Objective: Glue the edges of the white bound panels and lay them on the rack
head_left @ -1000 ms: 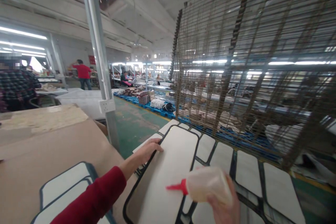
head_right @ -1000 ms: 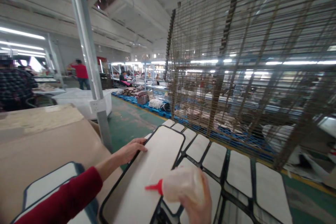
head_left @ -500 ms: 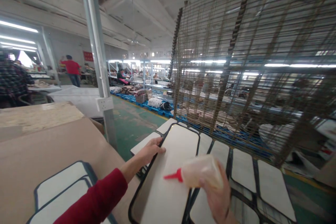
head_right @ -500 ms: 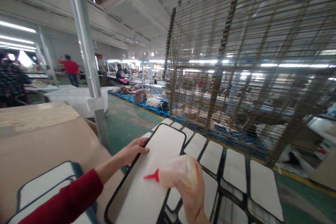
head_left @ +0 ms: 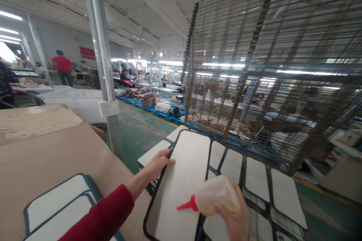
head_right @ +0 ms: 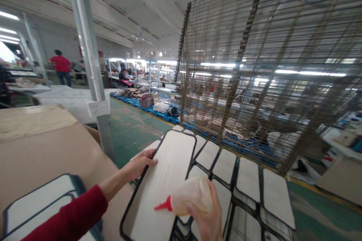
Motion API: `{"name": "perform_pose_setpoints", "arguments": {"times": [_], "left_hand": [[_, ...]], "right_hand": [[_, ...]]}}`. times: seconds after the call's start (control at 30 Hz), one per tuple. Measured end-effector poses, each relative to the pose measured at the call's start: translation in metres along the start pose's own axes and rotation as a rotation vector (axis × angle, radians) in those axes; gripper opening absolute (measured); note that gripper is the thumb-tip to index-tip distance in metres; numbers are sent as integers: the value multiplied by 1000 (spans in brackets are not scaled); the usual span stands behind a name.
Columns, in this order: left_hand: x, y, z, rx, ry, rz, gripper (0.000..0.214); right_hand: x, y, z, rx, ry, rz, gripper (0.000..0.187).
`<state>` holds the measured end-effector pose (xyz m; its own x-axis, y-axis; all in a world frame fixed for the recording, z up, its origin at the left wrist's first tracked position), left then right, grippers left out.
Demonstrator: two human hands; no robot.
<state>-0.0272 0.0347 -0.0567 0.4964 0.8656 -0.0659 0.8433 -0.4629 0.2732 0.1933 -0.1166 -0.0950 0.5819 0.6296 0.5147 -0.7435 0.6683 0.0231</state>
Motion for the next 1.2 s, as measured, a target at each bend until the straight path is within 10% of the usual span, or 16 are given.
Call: {"name": "perform_pose_setpoints", "arguments": {"times": [0.23, 0.47, 0.7, 0.93, 1.2], "left_hand": [[2, 2, 0, -7, 30, 62, 42], [12, -6, 10, -4, 3, -31, 44], [15, 45, 13, 30, -4, 47, 39], [32, 66, 36, 25, -60, 21, 38], [32, 117, 50, 77, -58, 146, 37]], "right_hand": [[52, -12, 11, 84, 31, -235, 66], [-6, -28, -17, -34, 67, -56, 66], [61, -57, 2, -114, -5, -300, 71], [4, -74, -12, -79, 51, -114, 65], [76, -98, -2, -60, 17, -311, 72]]}}
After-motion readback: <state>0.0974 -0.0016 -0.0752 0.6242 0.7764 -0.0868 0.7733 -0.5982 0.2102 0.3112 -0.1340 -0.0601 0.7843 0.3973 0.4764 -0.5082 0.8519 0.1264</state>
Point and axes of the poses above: each hand's wrist, its own x-axis towards the middle knuckle, its own y-axis out of the palm, z = x × y, the point moved 5 cm from there along x, towards the middle knuckle, and after that the axes turned 4 degrees about -x, right-handed, at the moved point
